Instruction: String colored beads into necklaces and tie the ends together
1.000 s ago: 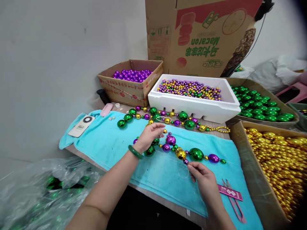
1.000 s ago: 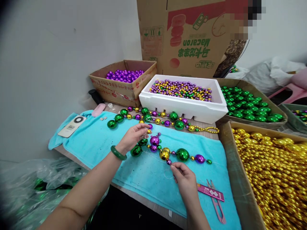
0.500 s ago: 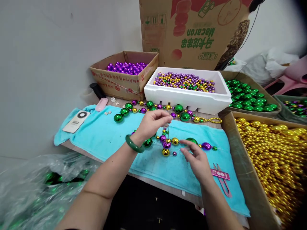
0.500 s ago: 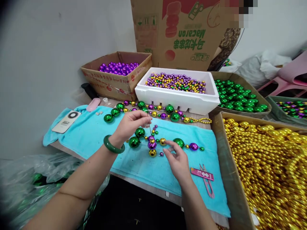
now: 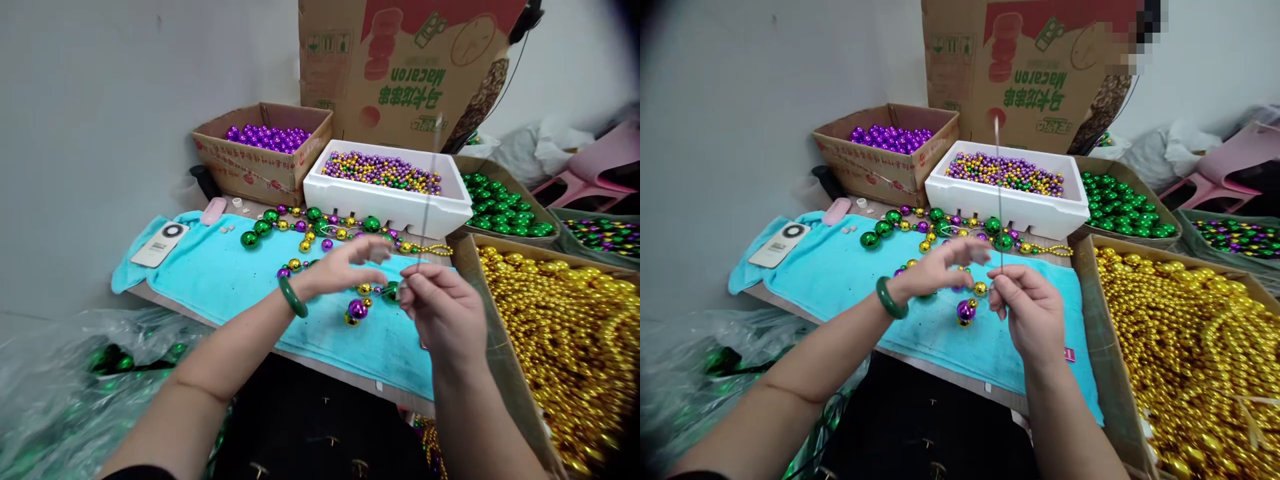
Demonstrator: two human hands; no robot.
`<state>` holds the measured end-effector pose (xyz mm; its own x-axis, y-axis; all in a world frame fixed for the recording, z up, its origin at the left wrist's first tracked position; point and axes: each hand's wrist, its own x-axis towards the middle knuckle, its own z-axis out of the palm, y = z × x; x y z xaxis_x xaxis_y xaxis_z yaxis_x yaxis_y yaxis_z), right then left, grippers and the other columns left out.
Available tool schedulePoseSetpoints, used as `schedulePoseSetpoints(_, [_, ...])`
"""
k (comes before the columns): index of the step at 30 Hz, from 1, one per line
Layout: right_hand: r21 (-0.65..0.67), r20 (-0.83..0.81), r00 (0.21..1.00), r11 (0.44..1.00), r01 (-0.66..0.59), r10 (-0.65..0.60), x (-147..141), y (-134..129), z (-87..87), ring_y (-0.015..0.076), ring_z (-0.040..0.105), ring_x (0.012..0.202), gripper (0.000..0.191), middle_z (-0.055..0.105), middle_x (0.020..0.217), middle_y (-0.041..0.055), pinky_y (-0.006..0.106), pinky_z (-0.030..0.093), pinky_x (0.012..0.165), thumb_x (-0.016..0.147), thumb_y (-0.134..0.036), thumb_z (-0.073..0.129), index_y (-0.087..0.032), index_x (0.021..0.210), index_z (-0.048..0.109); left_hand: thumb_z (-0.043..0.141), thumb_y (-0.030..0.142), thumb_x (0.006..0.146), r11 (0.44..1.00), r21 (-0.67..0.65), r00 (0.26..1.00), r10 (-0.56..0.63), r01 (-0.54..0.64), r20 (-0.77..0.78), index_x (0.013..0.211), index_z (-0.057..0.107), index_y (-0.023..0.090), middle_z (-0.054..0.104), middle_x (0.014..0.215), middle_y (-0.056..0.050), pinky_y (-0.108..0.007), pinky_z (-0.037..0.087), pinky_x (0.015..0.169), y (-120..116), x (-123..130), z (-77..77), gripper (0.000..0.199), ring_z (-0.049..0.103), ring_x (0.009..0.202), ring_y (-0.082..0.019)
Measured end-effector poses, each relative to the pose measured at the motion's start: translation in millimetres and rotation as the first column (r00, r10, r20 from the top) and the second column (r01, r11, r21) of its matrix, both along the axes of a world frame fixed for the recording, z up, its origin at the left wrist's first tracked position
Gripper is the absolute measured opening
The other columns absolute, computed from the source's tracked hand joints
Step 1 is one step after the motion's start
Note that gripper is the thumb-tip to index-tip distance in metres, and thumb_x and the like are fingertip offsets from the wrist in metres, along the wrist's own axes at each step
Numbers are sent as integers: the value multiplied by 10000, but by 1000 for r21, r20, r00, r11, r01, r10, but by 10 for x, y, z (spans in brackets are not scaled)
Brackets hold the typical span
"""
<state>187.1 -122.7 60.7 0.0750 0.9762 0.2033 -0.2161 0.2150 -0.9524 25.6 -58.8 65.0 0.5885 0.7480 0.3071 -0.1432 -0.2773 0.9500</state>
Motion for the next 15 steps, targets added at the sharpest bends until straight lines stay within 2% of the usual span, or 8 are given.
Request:
schedulePoseSetpoints(3, [133, -20, 999, 991, 31, -28, 37, -29, 315, 97, 517, 482, 66, 563, 537, -20, 213, 366, 417, 746, -217, 659, -185, 803, 671, 732, 330, 672, 985, -1, 957, -170, 174, -236, 1003, 654, 183, 652, 1050, -66, -327, 417, 933, -101, 84, -339, 371, 576, 1023, -195])
schedulePoseSetpoints(6, [272, -91, 986, 949, 158, -138, 126, -9, 518, 89, 500, 480, 49, 543, 538, -10, 236, 355, 434, 751, -142, 642, -161, 774, 681, 656, 347, 745, 973, -39, 915, -229, 229, -332, 848, 665, 159, 670, 922, -61, -297, 449, 842, -171, 89, -595, 214, 607, 897, -172])
schedulePoseSetpoints(8, [312, -150, 958, 908, 280, -244, 237, 17, 581, 80, 463, 454, 76, 507, 505, -11, 240, 306, 409, 746, -97, 623, -147, 724, 677, 634, 359, 760, 968, -82, 888, -251, 238, -385, 848, 648, 148, 664, 866, -64, -284, 463, 769, -197, 43, -727, 229, 611, 837, -169])
schedulePoseSetpoints(10, [289, -202, 927, 885, 364, -315, 366, 39, 593, 72, 427, 432, 108, 466, 471, -19, 237, 233, 379, 744, -78, 611, -148, 681, 664, 668, 404, 721, 980, -69, 865, -195, 185, -463, 1001, 613, 156, 646, 946, -79, -295, 462, 760, -223, -10, -848, 378, 603, 874, -189])
schedulePoseSetpoints(12, [233, -251, 917, 900, 368, -310, 483, 49, 564, 65, 403, 423, 98, 440, 463, -27, 243, 179, 369, 738, -86, 626, -151, 670, 653, 687, 485, 677, 996, 37, 824, -46, 81, -565, 1165, 544, 193, 601, 1071, -96, -328, 446, 798, -257, -38, -963, 586, 572, 961, -224])
schedulePoseSetpoints(13, [206, -267, 919, 914, 350, -291, 535, 50, 538, 64, 396, 422, 76, 434, 471, -31, 249, 164, 369, 733, -103, 645, -154, 677, 651, 677, 523, 671, 993, 107, 791, 33, 42, -611, 1192, 534, 218, 577, 1109, -97, -345, 433, 820, -276, -42, -1014, 620, 552, 999, -240])
schedulePoseSetpoints(15, [212, -235, 923, 911, 353, -303, 633, 43, 474, 68, 385, 418, 41, 419, 489, -34, 257, 150, 375, 724, -155, 682, -161, 698, 651, 629, 552, 705, 978, 208, 710, 123, 33, -693, 1117, 593, 249, 570, 1098, -81, -373, 397, 864, -308, -41, -1092, 513, 525, 1037, -259])
